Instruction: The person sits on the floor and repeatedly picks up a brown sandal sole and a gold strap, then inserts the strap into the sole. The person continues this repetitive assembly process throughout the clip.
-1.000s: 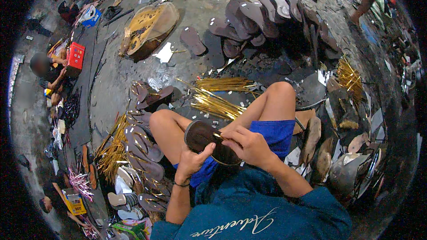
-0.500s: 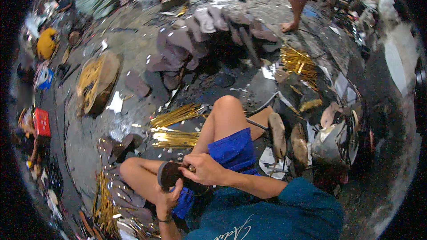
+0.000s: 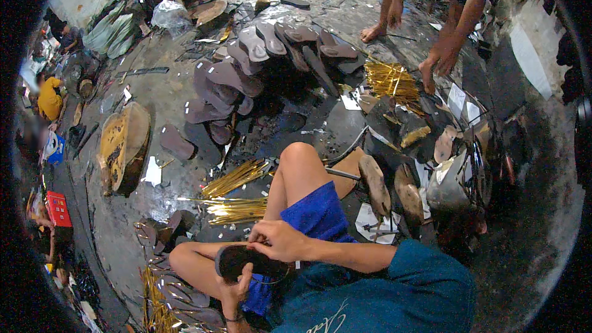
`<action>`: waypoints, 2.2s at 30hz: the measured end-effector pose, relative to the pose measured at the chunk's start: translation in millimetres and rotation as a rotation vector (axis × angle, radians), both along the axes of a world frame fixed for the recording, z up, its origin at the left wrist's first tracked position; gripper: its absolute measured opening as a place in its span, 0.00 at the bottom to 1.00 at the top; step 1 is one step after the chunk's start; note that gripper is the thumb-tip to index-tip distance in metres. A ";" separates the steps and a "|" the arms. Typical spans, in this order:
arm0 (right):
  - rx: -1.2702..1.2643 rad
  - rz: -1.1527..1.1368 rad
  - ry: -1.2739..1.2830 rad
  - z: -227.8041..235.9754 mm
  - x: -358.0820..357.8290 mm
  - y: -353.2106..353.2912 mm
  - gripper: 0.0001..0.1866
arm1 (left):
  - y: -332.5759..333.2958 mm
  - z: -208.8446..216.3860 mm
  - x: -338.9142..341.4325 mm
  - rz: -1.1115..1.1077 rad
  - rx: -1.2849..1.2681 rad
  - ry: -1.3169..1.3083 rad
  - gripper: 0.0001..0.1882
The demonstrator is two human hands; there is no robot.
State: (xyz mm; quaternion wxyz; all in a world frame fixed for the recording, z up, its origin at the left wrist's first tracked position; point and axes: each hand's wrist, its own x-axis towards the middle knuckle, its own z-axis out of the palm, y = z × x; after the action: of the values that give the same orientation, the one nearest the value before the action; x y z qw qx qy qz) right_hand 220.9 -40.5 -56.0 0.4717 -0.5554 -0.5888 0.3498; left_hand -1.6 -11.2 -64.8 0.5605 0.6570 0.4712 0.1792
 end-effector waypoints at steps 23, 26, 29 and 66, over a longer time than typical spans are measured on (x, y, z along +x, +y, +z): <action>0.011 -0.082 -0.334 75.4 80.9 70.7 0.11 | -7.5 -12.6 19.8 0.325 -0.397 -0.818 0.37; 0.110 0.020 -0.278 63.0 79.2 77.2 0.09 | 6.2 26.3 46.2 0.010 -0.233 -0.412 0.41; 0.109 0.076 -0.208 50.5 81.8 84.8 0.16 | 7.4 54.0 75.7 0.030 -0.081 -0.226 0.34; -0.422 0.161 -0.095 -209.5 -44.7 364.4 0.21 | 277.0 -74.5 41.0 0.376 0.256 0.015 0.16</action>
State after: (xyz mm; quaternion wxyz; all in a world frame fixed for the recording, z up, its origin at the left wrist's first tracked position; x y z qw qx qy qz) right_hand 176.3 323.9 -265.5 0.2873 -0.6088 -0.5666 0.4751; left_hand 39.3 265.8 -139.2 0.4256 0.6247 0.5631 0.3340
